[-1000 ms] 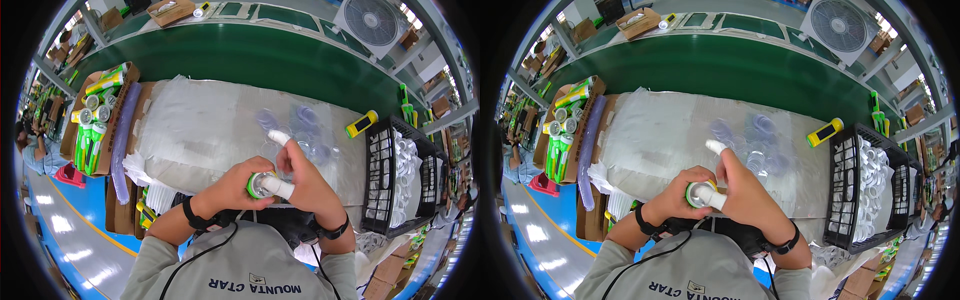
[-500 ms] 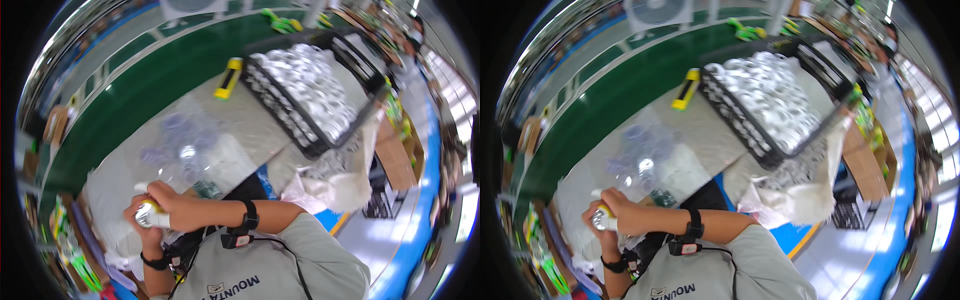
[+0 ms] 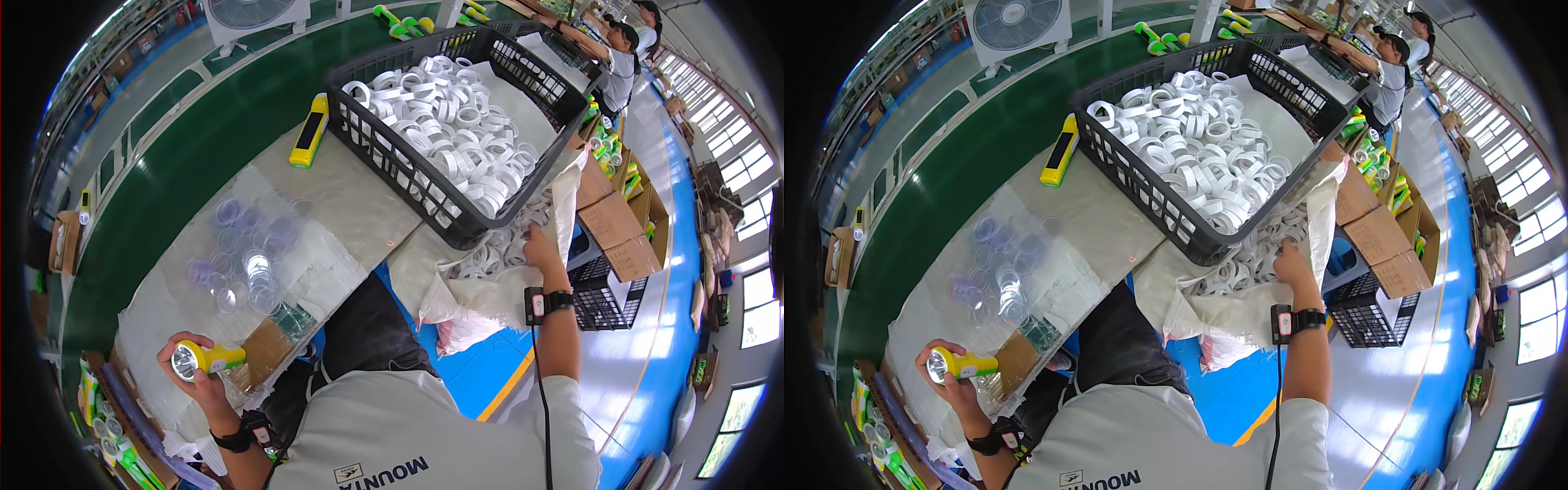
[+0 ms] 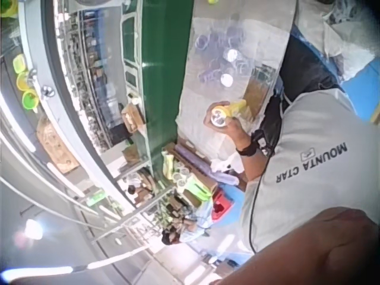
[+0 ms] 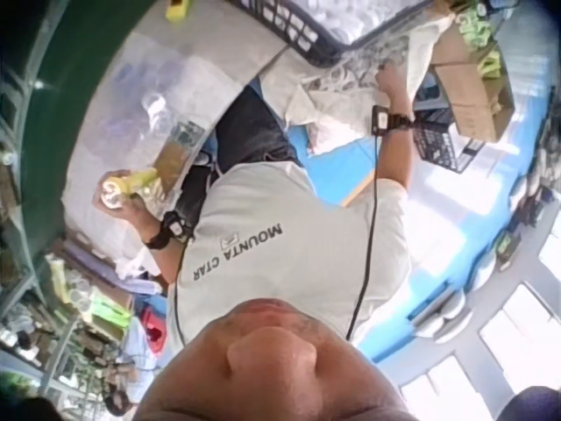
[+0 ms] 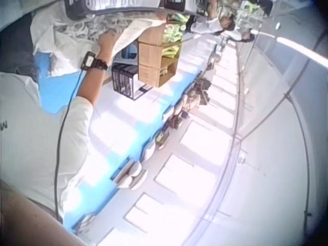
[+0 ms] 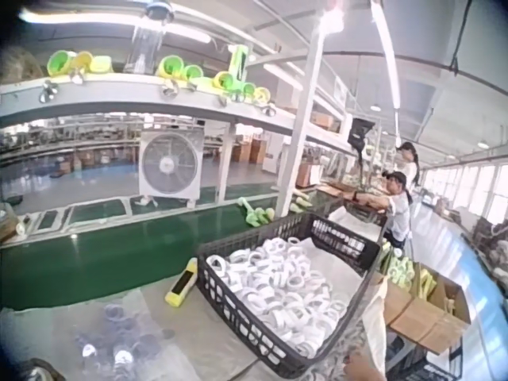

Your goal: The person is assembling plastic components onto the heads of yellow and green flashlights on a factory assembly line.

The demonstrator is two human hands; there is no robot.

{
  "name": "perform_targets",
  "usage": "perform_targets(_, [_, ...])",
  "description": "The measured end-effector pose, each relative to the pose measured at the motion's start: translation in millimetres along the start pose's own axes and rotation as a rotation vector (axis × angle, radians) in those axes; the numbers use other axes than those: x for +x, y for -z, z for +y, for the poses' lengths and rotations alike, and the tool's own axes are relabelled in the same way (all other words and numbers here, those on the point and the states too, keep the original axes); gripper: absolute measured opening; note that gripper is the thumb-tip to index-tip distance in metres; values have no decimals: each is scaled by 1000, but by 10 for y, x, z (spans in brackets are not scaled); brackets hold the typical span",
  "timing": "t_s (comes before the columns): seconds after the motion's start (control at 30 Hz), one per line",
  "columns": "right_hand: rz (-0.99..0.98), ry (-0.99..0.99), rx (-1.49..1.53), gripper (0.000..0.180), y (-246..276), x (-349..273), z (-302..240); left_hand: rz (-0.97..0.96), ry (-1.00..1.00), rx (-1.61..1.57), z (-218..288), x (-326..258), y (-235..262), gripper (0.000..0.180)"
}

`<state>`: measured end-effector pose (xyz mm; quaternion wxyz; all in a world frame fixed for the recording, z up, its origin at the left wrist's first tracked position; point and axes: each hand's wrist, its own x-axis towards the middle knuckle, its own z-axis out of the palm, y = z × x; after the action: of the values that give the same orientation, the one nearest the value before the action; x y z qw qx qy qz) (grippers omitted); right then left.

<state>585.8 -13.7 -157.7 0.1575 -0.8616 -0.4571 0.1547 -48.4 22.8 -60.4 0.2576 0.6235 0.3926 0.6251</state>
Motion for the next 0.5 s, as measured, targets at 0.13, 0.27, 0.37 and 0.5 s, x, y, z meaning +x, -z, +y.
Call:
perform_targets(0.13, [-195,-69,-166,48,-213,61,28,32,20,-8,53,-38,-3,55])
perform_targets(0.27, [-27,-69,-187,45,-148,-137,-102,48,18,-35,75,-87,40,55])
perform_targets(0.37, [19,-31,-259,42,-29,-307,-80,37,27,-45,67,-63,13,55])
perform_targets(0.5, [10,-43,-7,38,267,-471,-327,33,45,-36,62,-29,45,55])
